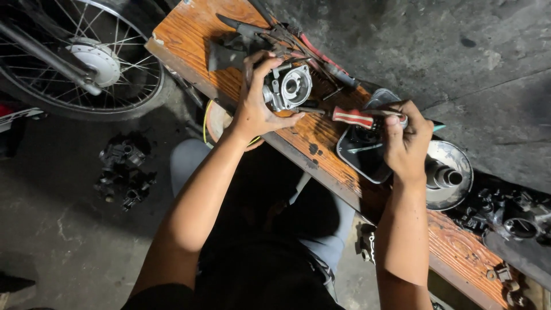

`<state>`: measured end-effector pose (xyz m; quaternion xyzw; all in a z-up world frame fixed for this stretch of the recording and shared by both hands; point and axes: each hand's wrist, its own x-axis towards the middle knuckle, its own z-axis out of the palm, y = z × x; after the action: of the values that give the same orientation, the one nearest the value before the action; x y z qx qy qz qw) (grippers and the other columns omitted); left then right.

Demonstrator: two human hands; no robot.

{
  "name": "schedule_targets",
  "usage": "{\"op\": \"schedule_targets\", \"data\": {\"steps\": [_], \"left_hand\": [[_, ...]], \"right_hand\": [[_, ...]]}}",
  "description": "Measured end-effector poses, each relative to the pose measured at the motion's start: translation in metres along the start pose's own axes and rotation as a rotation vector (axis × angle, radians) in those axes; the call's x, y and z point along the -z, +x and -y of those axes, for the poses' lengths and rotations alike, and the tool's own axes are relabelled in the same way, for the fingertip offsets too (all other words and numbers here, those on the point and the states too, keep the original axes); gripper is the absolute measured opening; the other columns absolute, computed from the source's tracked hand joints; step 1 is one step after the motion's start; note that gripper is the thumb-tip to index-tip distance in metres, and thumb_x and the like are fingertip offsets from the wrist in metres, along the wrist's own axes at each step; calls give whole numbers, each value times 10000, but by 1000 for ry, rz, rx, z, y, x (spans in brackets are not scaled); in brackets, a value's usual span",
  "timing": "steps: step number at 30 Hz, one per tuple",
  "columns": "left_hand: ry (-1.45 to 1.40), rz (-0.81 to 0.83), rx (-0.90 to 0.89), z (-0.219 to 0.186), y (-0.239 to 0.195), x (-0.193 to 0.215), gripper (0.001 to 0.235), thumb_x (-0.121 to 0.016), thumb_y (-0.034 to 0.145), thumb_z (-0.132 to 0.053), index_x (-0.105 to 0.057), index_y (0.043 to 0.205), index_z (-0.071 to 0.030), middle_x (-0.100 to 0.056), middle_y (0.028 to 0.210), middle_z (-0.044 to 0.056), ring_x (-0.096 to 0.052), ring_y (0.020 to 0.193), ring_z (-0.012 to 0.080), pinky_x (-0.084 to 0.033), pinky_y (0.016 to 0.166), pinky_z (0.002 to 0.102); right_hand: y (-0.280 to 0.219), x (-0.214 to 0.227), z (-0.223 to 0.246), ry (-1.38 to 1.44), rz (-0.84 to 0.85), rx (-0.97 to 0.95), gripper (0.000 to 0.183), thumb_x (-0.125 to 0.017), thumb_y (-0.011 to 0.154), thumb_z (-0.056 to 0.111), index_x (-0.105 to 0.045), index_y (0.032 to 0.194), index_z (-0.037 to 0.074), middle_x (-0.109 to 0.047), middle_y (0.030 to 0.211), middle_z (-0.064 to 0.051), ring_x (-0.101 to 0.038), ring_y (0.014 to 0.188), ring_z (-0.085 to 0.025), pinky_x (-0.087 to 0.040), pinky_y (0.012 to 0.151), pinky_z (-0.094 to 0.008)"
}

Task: The person is disassembling and cleaning various components of a motorcycle carburetor using a toothbrush and manual inspection.

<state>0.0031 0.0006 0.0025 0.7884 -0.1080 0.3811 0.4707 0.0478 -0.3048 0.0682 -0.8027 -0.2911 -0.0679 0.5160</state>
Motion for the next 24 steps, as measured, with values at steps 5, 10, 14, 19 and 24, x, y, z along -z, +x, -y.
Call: {"op": "schedule_targets", "data": {"steps": [5, 10, 14, 19, 24], "left_hand": [[5, 6, -1, 1, -1, -1, 1000, -1005, 587, -160, -439, 1412, -139, -391, 1450, 130, -420, 1374, 351, -446, 1181, 513], [14, -2, -10, 2, -1, -1, 990, -1000, 595, -154, -436, 1409, -136, -389, 1452, 128, -421, 1368, 352, -451, 1170, 518], [3, 8, 8, 0, 0, -1, 1000, -1006, 585, -152, -441, 1410, -134, -380, 1445, 131, -421, 1366, 352, -452, 1178, 521], [17, 0, 13, 0, -1, 0, 1008, -1013, 583, -155, -444, 1415, -139, -378, 1465, 142, -430, 1374, 367, -460, 1173, 522], [16, -1, 22, 2, -3, -2, 1012, -1001, 579, -157, -438, 1420, -152, -370, 1464, 142, -421, 1369, 370, -459, 1161, 529]], "right_hand": [[-4, -3, -3, 127, 45, -23, 358, -544, 1054, 280, -487, 1206, -39, -578, 920, -91, -474, 731, -125, -407, 697, -260], [2, -4, 6, -96, -52, 51, 257, -564, 1075, 183, -564, 976, -54, -540, 700, -73, -433, 616, -159, -379, 622, -293], [1, -2, 4, 23, 50, 15, 253, -544, 1028, 179, -515, 1125, -53, -550, 835, -78, -443, 699, -143, -393, 678, -283], [3, -1, 8, -122, 2, 60, 174, -584, 1042, 91, -556, 948, -53, -564, 727, -87, -452, 612, -172, -412, 643, -301], [2, -1, 11, 96, 63, -25, 116, -544, 1030, 13, -533, 1117, -62, -664, 893, -115, -501, 686, -128, -430, 668, -249]]}}
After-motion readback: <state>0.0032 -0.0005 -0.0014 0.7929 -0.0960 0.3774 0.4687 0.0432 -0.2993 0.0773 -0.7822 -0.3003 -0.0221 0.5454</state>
